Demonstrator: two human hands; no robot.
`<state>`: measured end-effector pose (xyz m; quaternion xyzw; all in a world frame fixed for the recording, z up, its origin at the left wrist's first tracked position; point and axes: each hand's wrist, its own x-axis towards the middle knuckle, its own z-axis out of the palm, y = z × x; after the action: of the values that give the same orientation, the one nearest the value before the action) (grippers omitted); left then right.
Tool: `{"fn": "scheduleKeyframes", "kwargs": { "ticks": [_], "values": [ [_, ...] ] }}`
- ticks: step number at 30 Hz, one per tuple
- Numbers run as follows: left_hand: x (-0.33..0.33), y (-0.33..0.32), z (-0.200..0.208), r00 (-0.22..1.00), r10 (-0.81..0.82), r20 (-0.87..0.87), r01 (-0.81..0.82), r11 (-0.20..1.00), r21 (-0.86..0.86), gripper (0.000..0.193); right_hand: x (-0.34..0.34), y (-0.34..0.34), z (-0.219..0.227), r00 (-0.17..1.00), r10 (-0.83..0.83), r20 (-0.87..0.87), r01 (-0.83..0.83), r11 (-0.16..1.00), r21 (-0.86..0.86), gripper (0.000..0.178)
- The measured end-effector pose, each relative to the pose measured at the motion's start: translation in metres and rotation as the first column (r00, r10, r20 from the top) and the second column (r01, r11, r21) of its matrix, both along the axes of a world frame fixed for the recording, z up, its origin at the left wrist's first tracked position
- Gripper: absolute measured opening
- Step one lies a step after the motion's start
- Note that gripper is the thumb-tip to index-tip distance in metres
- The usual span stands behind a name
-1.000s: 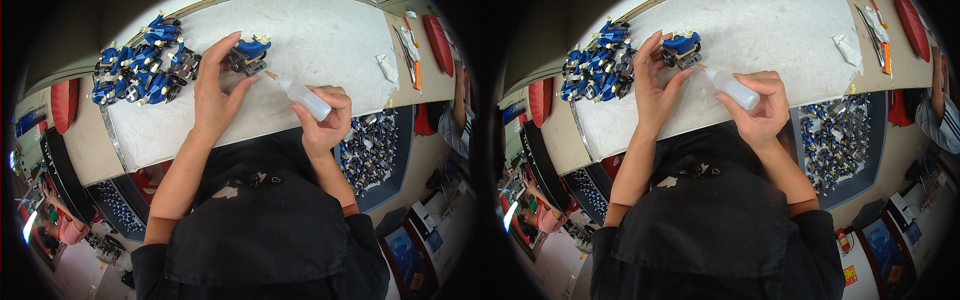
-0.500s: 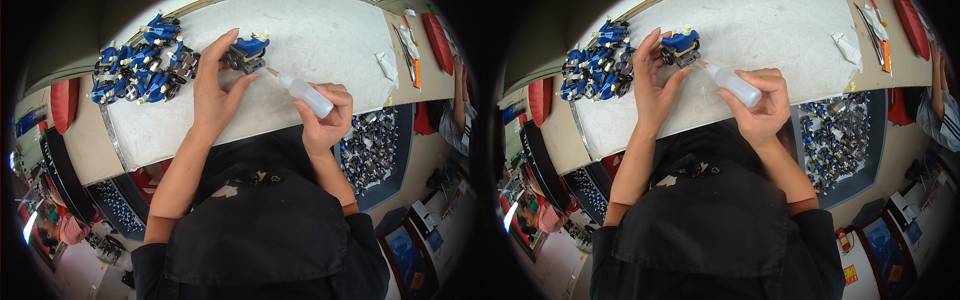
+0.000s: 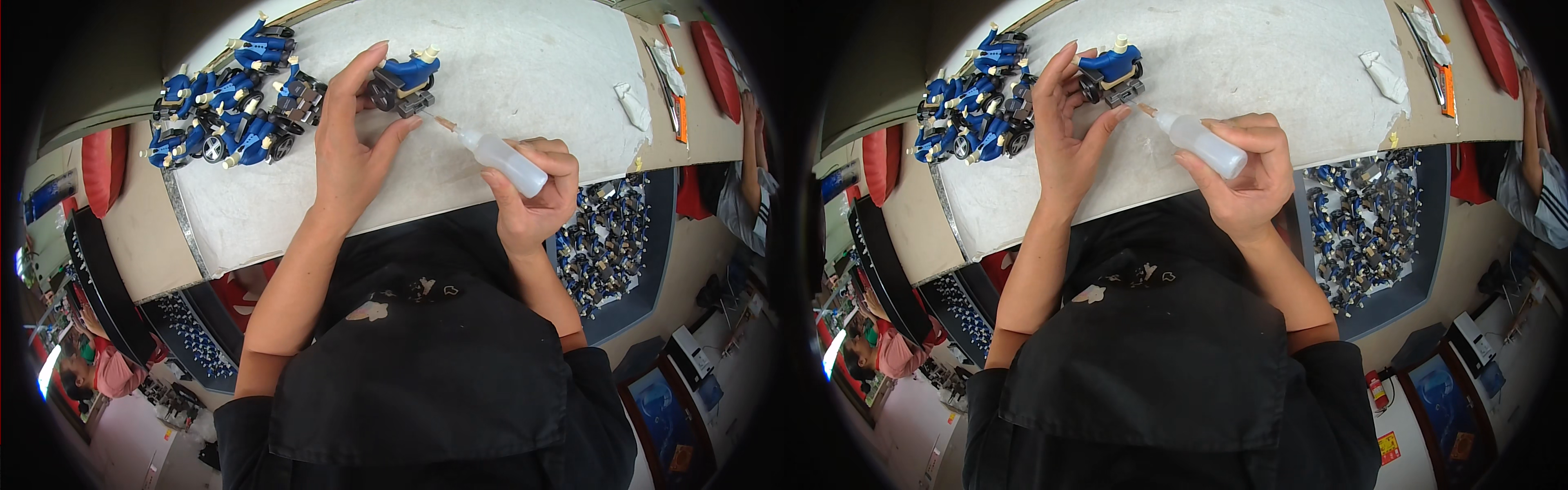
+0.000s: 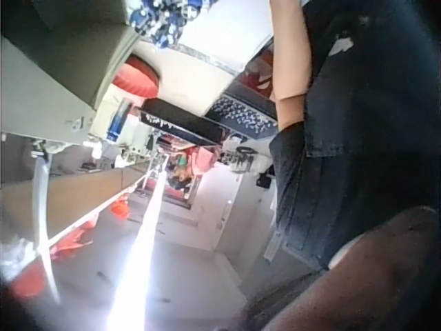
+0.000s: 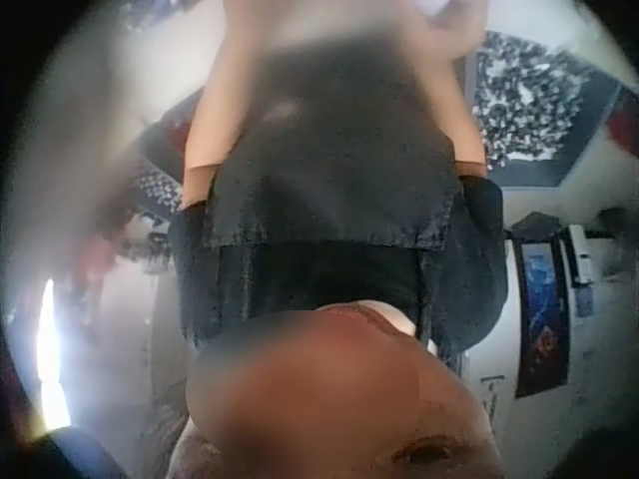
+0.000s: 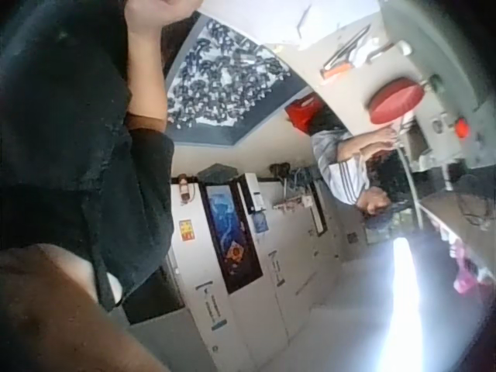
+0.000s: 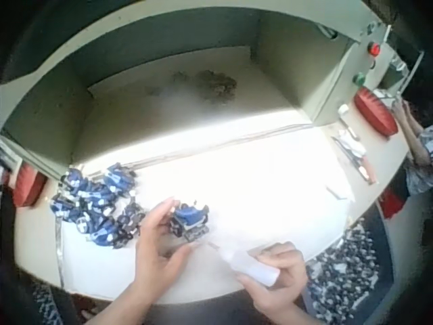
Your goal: The person assembles toy figurines by applying glue from a squeeze bottle, attaching components by hand, and placing the assembled figurines on the table and into a tray.
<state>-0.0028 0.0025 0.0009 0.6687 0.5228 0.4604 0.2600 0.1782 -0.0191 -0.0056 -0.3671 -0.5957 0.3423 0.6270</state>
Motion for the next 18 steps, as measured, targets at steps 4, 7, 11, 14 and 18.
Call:
{"fn": "scheduleKeyframes", "kwargs": {
  "ticks": [4, 7, 11, 14, 18],
  "values": [
    [0.0003, -0.0002, -0.0018, 1.0, -0.005, 0.005, 0.005, 1.0, 0.005, 0.075, -0.0006, -0.0008, 0.0003, 1.0, -0.004, 0.006, 0.004, 1.0, -0.008, 0.038],
    [-0.0001, -0.0004, -0.0019, 1.0, -0.008, 0.009, 0.008, 1.0, 0.003, 0.075, -0.0009, -0.0012, 0.0, 1.0, -0.002, 0.003, 0.002, 1.0, -0.013, 0.038],
    [-0.0006, 0.0001, -0.0033, 1.0, -0.015, 0.02, 0.014, 1.0, 0.017, 0.075, -0.0023, -0.0011, -0.0001, 1.0, -0.002, -0.01, 0.002, 1.0, -0.016, 0.039],
    [-0.0001, 0.0002, -0.0019, 1.0, -0.014, 0.012, 0.014, 1.0, 0.015, 0.075, -0.0024, -0.0008, -0.0011, 1.0, 0.0, -0.009, 0.0, 1.0, -0.013, 0.039],
    [-0.0003, 0.0001, -0.0012, 1.0, -0.013, 0.015, 0.013, 1.0, 0.008, 0.075, -0.003, -0.0006, -0.0007, 1.0, 0.002, -0.01, -0.002, 1.0, -0.007, 0.039]
  ]
}}
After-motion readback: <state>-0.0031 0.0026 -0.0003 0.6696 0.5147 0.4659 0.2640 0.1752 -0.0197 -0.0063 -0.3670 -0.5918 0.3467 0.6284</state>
